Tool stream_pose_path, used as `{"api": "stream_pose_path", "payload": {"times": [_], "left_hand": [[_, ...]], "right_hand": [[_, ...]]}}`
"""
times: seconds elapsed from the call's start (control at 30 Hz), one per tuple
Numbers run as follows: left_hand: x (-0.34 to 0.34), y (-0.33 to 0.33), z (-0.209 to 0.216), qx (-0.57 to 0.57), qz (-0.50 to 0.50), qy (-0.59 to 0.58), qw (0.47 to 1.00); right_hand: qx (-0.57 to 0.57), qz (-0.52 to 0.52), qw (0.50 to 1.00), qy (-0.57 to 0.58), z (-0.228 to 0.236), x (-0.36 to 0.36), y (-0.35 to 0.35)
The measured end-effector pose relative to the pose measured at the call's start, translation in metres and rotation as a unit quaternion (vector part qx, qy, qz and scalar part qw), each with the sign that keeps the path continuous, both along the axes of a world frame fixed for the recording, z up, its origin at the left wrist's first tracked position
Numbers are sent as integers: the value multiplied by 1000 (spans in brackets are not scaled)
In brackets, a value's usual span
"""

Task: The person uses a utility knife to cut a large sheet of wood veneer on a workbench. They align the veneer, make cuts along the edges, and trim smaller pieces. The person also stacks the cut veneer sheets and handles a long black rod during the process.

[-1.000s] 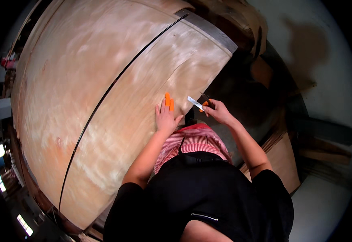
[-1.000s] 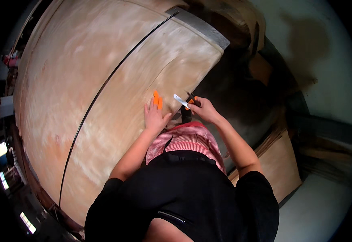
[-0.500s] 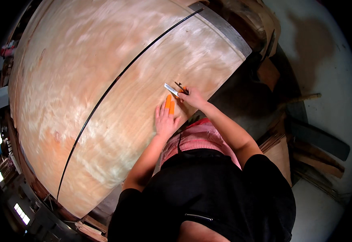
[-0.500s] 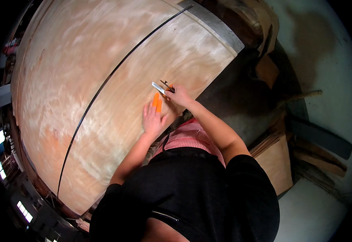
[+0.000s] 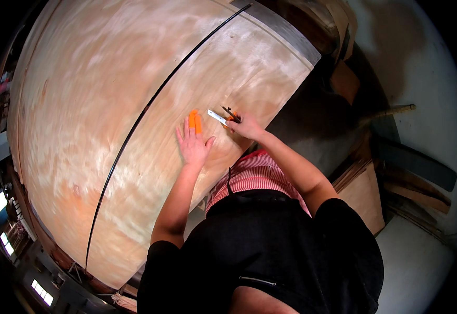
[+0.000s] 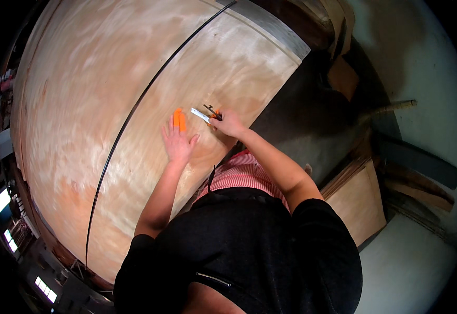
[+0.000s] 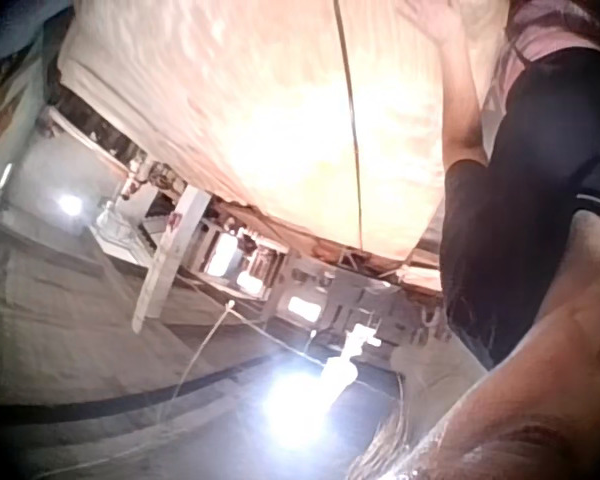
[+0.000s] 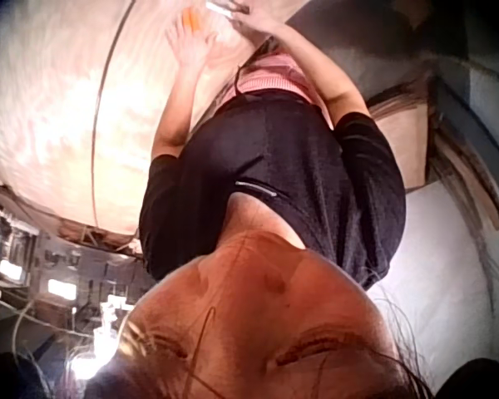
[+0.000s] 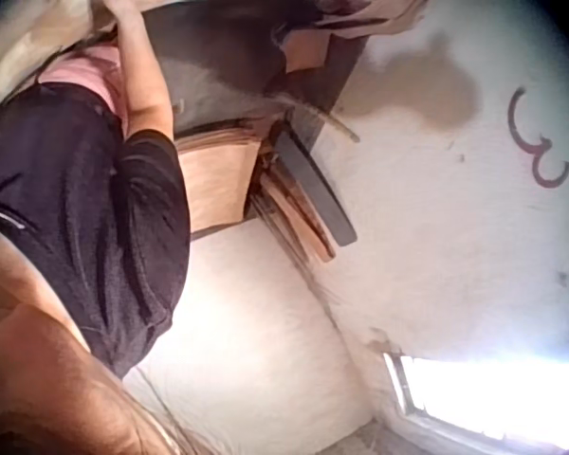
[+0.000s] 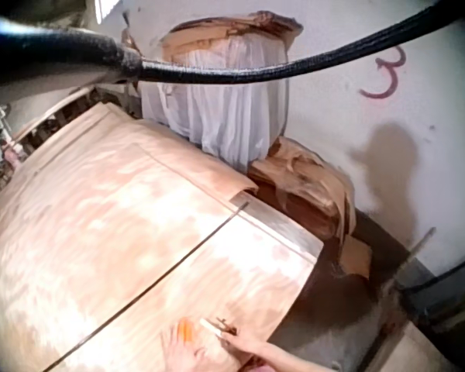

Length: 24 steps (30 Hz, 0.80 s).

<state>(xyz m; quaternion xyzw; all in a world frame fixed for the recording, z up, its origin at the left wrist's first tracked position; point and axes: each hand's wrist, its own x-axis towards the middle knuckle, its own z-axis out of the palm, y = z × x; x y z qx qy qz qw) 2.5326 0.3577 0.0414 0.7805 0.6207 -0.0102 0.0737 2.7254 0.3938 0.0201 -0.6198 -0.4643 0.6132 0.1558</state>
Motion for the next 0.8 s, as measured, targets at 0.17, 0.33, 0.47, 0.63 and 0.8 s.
{"api": "stream_pose_path", "payload": {"times": [0.17, 0.33, 0.47, 0.63, 0.8], "left_hand": [[10, -2, -12, -9, -80, -63, 995], [28, 3, 6, -57, -96, -61, 992], [31, 6, 7, -61, -97, -40, 993], [35, 10, 16, -57, -96, -21, 993], [41, 37, 17, -20, -78, -134, 988]], "right_hand": [[10, -4, 1000, 1, -8, -1, -1], [-27, -28, 999, 22, -8, 3, -10], [104, 131, 980, -110, 14, 21, 12], [93, 112, 984, -102, 18, 78, 53], [100, -125, 983, 93, 1, 113, 73]]}}
